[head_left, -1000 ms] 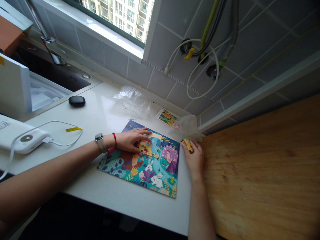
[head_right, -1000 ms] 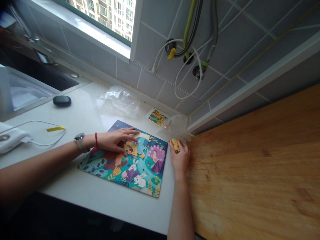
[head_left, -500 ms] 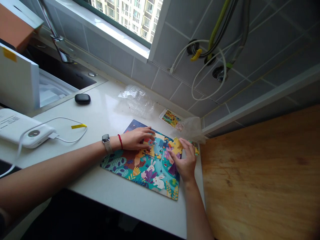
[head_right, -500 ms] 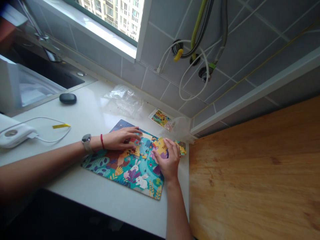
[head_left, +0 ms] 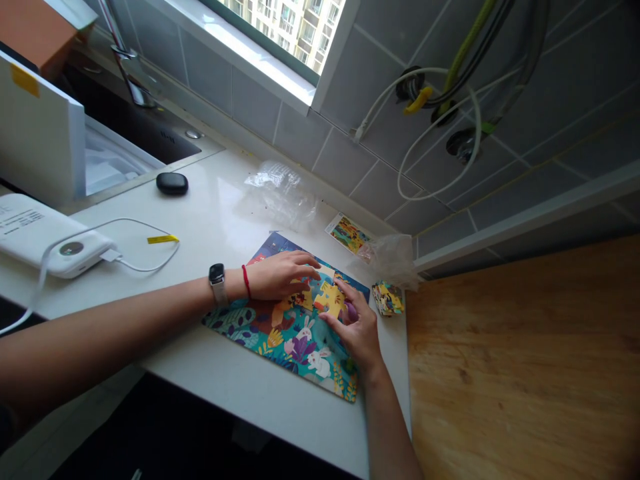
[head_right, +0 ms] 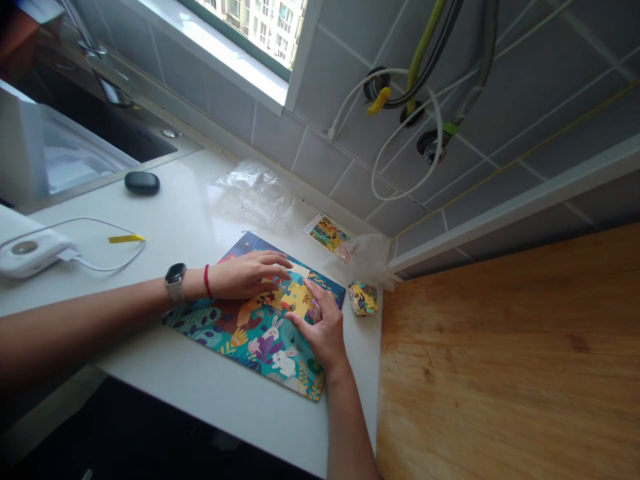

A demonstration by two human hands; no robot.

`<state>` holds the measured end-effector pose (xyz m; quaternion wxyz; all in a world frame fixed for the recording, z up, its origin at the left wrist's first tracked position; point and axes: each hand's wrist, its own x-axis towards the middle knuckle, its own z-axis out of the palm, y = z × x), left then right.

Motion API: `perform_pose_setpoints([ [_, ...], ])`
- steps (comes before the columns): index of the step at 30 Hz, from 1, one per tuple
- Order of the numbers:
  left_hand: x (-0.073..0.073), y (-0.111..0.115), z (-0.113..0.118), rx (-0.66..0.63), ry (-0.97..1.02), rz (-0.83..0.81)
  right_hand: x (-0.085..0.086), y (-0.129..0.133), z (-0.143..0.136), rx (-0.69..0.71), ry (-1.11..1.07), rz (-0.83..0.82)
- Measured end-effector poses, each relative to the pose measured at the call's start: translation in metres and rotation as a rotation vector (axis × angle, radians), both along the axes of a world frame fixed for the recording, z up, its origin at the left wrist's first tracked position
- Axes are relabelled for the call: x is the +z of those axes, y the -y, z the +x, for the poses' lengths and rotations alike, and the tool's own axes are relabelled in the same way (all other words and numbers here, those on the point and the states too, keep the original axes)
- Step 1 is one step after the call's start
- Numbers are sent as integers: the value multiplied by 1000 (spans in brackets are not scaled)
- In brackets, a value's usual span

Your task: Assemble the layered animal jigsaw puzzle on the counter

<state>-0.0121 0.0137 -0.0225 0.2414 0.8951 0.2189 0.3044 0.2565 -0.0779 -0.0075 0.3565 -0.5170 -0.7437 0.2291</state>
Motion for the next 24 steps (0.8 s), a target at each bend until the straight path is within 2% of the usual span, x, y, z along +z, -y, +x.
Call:
perform_pose_setpoints([
  [3, 0, -2, -1, 36, -15, 11, 3, -1, 1, -74, -27, 48],
  [7, 2, -1, 0, 36, 0, 3, 3, -2, 1, -86, -81, 28],
  [12, 8, 2, 1, -34, 36, -12, -1, 0, -1, -20, -155, -58],
  [17, 15, 4, 2, -101, 26, -29, 2, 5, -5, -6, -168, -151],
  [22, 14, 10, 7, -103, 23, -58, 6, 7, -9, 45, -171, -222],
  [24, 13, 13, 8, -74, 44, -100, 5, 8, -10, 88, -157, -203],
])
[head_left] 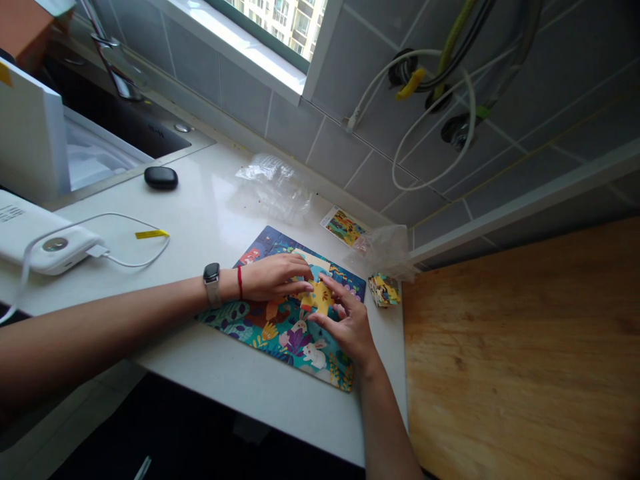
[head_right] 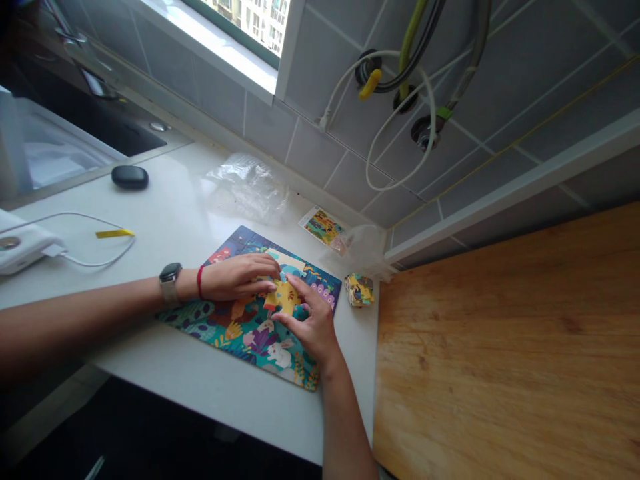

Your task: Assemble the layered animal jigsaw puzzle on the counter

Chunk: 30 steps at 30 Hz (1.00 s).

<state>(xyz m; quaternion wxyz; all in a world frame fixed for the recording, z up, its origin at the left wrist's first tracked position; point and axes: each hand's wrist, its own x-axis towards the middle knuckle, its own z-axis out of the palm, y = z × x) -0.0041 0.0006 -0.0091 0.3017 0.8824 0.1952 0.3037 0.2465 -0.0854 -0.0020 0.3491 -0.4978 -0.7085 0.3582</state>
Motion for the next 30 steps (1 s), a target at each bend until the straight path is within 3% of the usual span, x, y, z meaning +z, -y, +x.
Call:
perform_pose_setpoints([
  [6, 6, 2, -1, 45, 17, -166, -4, 1, -4, 67, 114, 157],
  [9, 9, 3, -1, 59, 28, -273, -6, 1, -6, -16, 92, 176],
  [15, 14, 11, 4, 51, 33, -315, -8, -2, -4, -235, -107, 71],
  [24, 15, 12, 4, 167, 127, -430, -5, -6, -7, -315, -287, -49],
  [27, 14, 12, 5, 152, 113, -423, -2, -6, -10, -321, -356, -80],
  [30, 13, 12, 4, 178, 46, -276, 0, -7, -10, -333, -402, -104],
])
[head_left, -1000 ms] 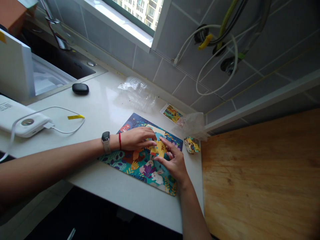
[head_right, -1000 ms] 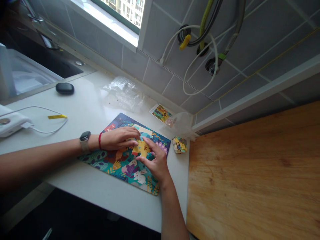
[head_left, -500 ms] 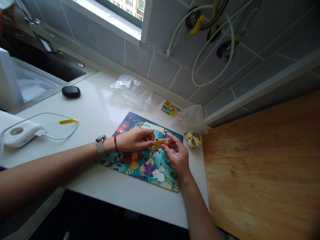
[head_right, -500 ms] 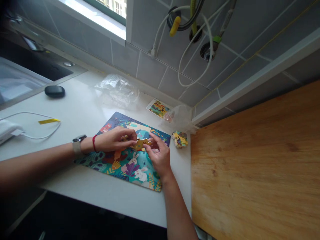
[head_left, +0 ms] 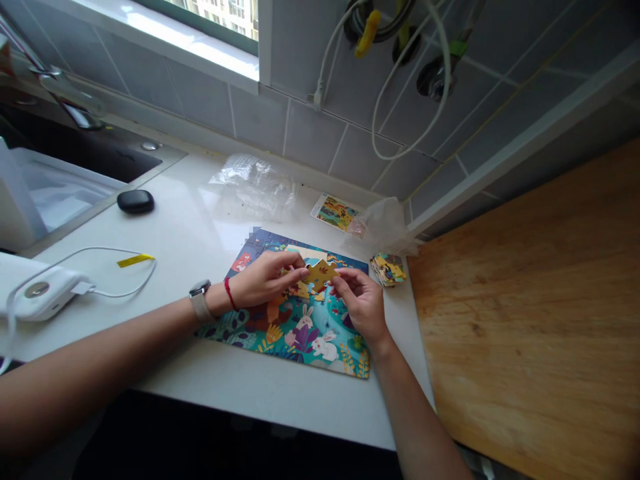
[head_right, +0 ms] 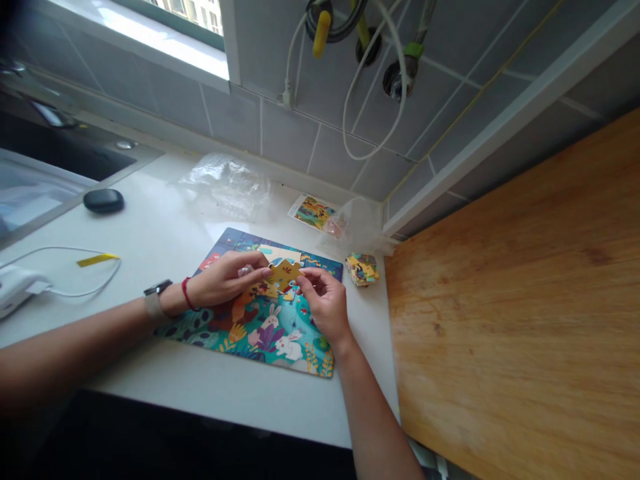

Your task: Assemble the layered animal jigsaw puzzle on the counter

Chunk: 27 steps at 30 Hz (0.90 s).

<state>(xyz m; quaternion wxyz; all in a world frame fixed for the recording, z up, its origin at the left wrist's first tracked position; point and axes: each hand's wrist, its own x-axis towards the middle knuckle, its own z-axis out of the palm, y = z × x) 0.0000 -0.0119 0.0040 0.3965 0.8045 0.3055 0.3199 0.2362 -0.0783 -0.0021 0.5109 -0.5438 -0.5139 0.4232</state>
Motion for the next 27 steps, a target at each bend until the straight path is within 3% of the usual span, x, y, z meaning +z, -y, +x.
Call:
perform_pose_setpoints([
  [3, -1, 0, -1, 6, -54, 185, 1, -1, 2, 2, -21, -14],
  [6, -2, -1, -2, 2, -57, 256, 0, -3, 6, 17, -24, -22],
  [18, -10, -1, -1, 49, -88, 349, -17, -12, 11, 73, -64, -1],
  [27, -15, -6, -2, 56, -107, 338, -20, -14, 12, 93, -86, 24],
])
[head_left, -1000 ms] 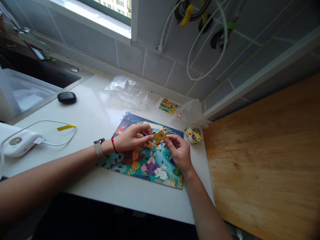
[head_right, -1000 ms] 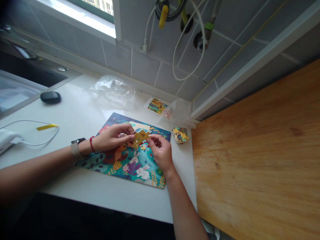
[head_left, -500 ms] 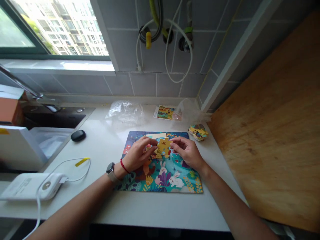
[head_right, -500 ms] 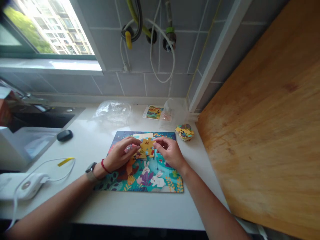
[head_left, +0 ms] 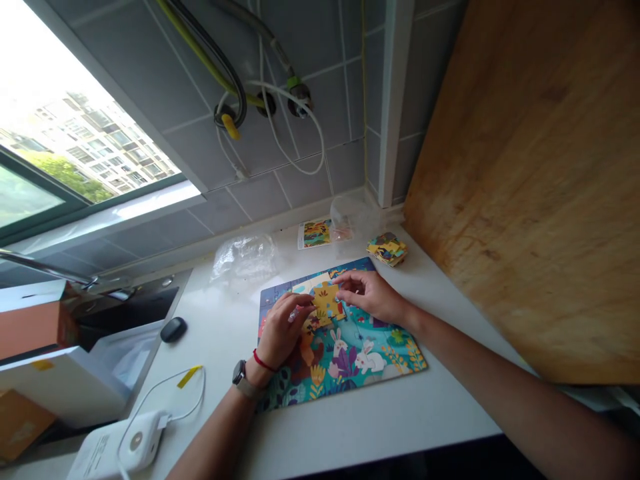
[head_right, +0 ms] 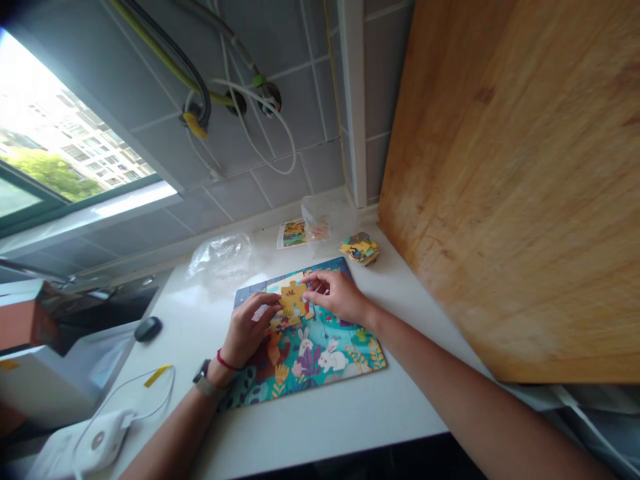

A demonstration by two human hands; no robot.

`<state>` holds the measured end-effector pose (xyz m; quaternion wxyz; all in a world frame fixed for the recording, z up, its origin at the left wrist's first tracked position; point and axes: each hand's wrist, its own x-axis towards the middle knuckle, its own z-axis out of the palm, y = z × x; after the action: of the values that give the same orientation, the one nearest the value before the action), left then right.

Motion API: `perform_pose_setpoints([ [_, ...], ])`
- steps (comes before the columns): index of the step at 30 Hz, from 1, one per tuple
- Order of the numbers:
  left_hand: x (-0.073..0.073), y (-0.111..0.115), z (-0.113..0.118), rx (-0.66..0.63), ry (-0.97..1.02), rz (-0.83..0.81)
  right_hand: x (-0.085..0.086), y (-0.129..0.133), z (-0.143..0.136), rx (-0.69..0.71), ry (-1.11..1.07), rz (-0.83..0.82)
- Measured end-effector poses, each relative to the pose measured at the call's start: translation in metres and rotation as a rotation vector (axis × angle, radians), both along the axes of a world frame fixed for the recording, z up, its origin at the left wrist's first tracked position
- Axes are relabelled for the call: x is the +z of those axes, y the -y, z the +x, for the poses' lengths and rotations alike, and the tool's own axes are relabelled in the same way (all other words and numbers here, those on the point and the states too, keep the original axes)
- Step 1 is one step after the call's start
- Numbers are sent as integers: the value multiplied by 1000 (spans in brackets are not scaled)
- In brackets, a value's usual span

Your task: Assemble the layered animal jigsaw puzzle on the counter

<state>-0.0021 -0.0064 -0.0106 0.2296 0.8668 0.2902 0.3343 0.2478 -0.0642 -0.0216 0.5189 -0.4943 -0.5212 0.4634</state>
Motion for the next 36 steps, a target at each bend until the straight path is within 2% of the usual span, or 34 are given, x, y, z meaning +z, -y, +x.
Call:
perform_pose_setpoints([
  [6, 3, 1, -1, 12, -9, -36, 1, 1, 1, 8, 18, 47],
  [9, 3, 1, -1, -27, -26, -36, 3, 1, 4, -15, 73, 58],
  [13, 2, 0, 1, -112, -145, -40, 7, 0, 13, -86, 208, 69],
  [17, 2, -1, 1, -105, -171, -9, 6, -4, 24, -159, 286, 38],
  [26, 0, -2, 1, -107, -212, 16, 5, -4, 31, -127, 488, 18],
  [36, 0, -1, 2, -115, -205, 40, 3, -4, 32, -113, 484, -22],
])
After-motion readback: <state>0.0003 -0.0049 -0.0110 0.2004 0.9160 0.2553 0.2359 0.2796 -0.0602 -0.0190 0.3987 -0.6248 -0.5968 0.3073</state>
